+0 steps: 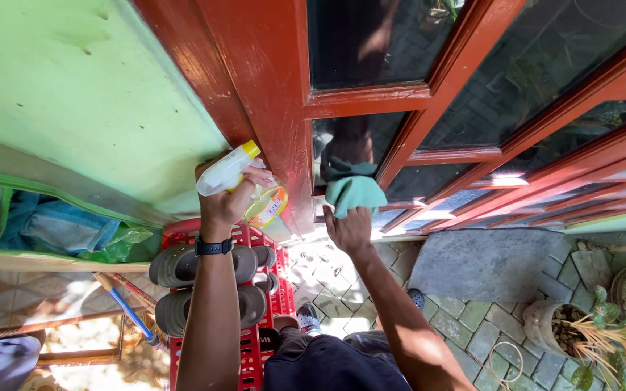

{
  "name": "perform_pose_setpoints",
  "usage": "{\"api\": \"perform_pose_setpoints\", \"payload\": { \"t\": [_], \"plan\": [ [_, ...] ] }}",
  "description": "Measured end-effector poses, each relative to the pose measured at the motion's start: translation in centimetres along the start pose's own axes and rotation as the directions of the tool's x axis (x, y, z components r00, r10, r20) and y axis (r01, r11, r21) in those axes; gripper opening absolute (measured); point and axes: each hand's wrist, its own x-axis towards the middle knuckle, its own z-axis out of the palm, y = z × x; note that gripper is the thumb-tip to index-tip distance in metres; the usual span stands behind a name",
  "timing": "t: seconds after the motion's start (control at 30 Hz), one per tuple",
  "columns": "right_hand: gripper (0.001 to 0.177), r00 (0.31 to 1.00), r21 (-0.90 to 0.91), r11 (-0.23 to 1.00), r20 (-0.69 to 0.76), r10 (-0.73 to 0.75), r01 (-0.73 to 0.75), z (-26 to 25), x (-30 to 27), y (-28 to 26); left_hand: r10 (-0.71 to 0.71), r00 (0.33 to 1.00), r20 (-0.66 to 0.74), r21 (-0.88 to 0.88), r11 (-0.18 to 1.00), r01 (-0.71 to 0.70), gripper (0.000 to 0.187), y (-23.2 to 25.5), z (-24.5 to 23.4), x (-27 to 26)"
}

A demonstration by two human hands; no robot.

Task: Cleaning the glass panels of a wooden door using a spray cleaner and a cloth.

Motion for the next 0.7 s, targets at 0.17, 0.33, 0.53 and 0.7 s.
{"api": "perform_pose_setpoints", "payload": {
  "t": [0.17,0.33,0.53,0.7],
  "plan": [
    [0.033,0.910,0.208,0.929,-0.351,-0.222,0.307,-7.0,-0.9,-1.8,-0.089,0.996,-0.010,-0.063,0.994,0.089,0.021,-0.4,0.2,0.1],
    [0.045,0.909,0.244,0.958,-0.416,-0.040,0.154,-13.7,4.3,-7.5,0.019,1.000,-0.018,-0.048,0.999,-0.019,0.017,-0.3,0.3,-0.1],
    [0.056,0.943,0.525,0.843,-0.325,0.065,0.122,-13.0,5.4,-15.6,-0.110,0.992,-0.064,-0.153,0.983,0.099,0.015,0.0,0.3,-0.2],
    [0.060,0.774,0.281,0.847,-0.596,-0.213,0.450,-13.5,3.8,-17.2,-0.017,0.998,-0.059,0.020,1.000,0.018,0.009,0.4,0.0,0.2]
  ]
}}
